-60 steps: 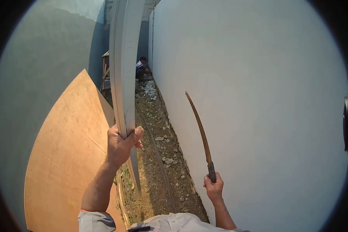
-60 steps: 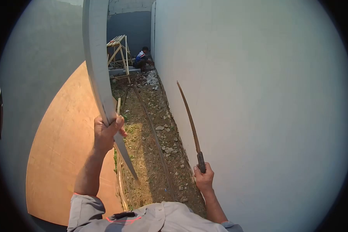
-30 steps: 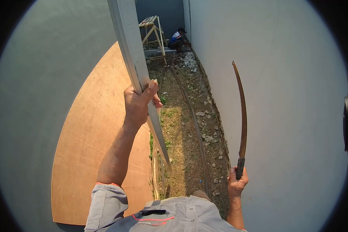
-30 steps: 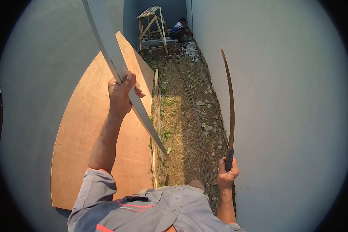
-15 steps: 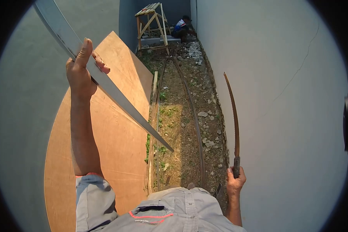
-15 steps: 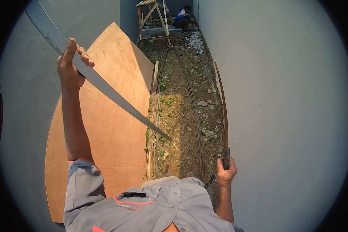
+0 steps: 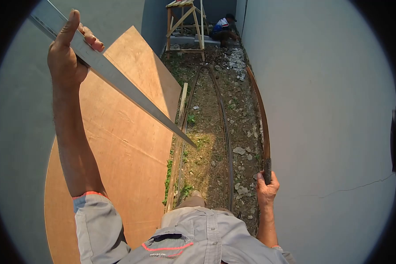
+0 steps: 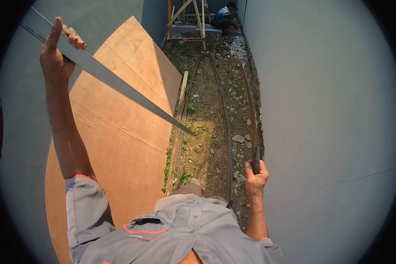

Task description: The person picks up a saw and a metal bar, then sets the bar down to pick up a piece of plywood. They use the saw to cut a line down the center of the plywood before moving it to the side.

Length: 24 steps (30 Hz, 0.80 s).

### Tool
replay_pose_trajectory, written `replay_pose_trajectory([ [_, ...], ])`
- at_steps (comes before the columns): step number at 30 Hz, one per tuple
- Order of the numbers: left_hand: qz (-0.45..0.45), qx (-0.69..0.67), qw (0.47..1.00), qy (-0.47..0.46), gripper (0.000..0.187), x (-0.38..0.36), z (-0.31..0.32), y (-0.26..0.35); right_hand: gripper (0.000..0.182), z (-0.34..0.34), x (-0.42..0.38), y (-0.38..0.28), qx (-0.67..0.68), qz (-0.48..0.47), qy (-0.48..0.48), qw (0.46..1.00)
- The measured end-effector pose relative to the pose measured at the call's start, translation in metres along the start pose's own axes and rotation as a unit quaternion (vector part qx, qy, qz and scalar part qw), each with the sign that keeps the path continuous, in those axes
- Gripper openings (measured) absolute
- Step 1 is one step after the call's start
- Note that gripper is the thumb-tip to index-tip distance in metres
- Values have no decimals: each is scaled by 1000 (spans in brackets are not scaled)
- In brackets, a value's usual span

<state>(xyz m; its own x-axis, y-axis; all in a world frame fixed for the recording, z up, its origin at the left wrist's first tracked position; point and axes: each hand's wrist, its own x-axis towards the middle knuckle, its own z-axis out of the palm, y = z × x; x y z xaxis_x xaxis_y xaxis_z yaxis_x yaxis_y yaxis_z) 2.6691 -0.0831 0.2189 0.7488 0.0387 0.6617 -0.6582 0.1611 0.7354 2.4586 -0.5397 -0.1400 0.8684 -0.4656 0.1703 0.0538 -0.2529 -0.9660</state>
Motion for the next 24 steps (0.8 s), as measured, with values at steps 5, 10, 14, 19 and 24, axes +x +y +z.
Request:
replay_pose_trajectory([
  [5, 10, 35, 999, 39, 39, 97, -13, -69, 17, 37, 67, 2, -7, 61, 31, 998],
  [10, 36, 28, 999, -29, 39, 196, -3, -135, 18, 50, 151, 36, -12, 86, 61, 994],
  [14, 96, 61, 993, -19, 45, 294, 30, -204, 18, 63, 253, 74, -28, 86, 61, 994],
  [19, 113, 81, 990, -35, 75, 416, 54, -282, 18, 111, 427, 101, -8, 88, 50, 995],
  [24, 111, 168, 976, 86, 43, 495, 78, -347, 14, 175, 574, 54, -16, 36, 14, 999],
])
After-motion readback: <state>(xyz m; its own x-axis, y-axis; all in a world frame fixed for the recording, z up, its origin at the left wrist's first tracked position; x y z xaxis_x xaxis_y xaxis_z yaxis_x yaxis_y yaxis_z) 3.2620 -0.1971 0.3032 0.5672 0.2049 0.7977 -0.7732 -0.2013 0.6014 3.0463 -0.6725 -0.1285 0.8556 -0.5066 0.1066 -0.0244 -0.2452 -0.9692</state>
